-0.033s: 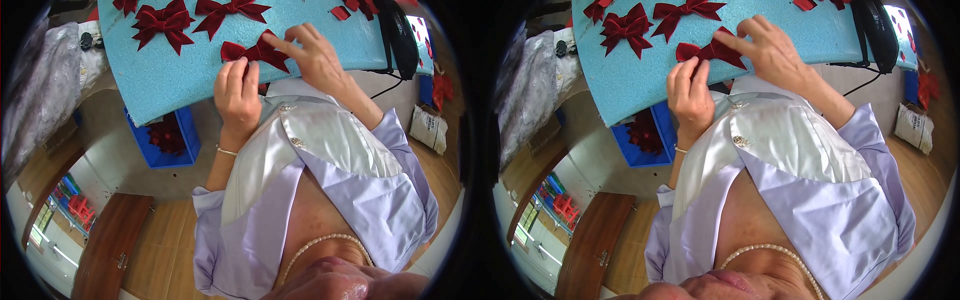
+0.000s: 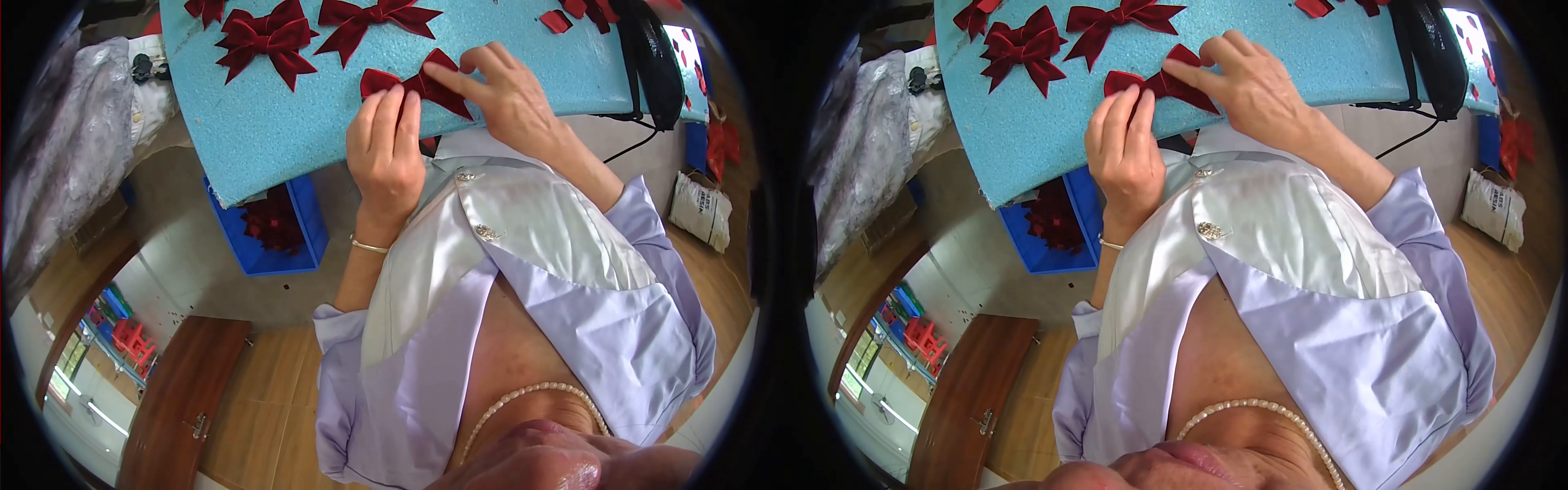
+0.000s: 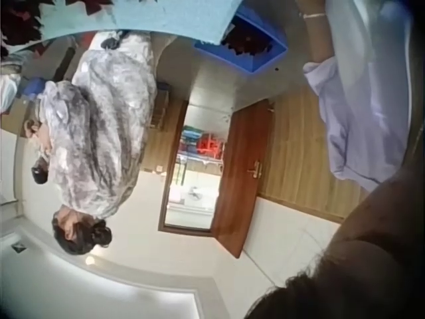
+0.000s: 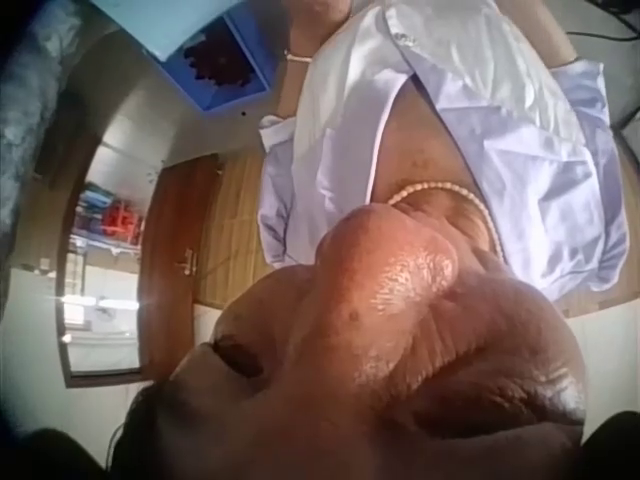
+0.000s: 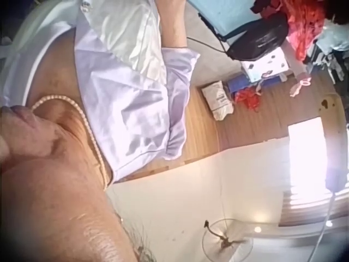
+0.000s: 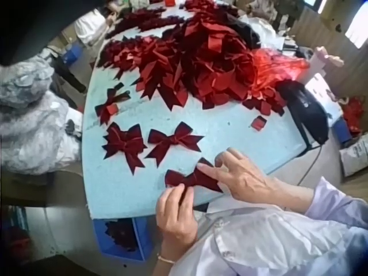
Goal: The recorder is manual assembling red decorative bows on a blue work surface.
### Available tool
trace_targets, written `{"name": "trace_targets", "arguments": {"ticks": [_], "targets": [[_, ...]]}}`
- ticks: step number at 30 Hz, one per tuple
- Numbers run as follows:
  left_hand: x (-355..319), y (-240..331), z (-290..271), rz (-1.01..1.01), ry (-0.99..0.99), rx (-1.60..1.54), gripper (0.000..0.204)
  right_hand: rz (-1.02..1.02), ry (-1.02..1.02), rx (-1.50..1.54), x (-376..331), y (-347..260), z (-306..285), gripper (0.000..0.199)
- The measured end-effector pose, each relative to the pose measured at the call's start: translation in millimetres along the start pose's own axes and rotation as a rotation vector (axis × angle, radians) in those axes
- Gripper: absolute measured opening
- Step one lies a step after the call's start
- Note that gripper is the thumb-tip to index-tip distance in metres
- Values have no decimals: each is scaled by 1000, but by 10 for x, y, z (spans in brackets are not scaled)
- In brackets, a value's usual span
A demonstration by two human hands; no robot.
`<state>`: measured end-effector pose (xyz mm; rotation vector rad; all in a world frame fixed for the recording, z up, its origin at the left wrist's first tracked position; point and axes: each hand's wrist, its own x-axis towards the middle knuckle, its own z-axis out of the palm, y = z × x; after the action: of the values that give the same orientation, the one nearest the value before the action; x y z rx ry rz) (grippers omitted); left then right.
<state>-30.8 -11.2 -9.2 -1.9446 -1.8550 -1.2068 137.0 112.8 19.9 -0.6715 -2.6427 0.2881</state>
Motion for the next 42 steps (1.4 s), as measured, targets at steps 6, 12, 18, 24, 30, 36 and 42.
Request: {"name": "trace_targets", "arguments": {"ticks": [6,12,18,24,30,36,42], "targets": [[6,-34,-89,-42,-149,58,22,113,4,-66,-55,133,73,62],[121,-241,-251,-99,15,51,29,0,0,158,-199,-75,11,50],[88,-191,42,129,-152,107,22,3,-46,56,-201,-231,39,48],[-22,-286,-137,-276,11,-87,22,16,-59,220,-259,2,-55,51],[229,-350,-187,-640,-202,-142,20,-117,-85,91,-57,-241,139,51],[281,-526,-6,-807,-136,-572,11,-127,-109,70,-99,-254,202,53],[249,-653,-168,-1147,-132,-1100,15,-122,-111,73,-91,-251,180,54]]}}
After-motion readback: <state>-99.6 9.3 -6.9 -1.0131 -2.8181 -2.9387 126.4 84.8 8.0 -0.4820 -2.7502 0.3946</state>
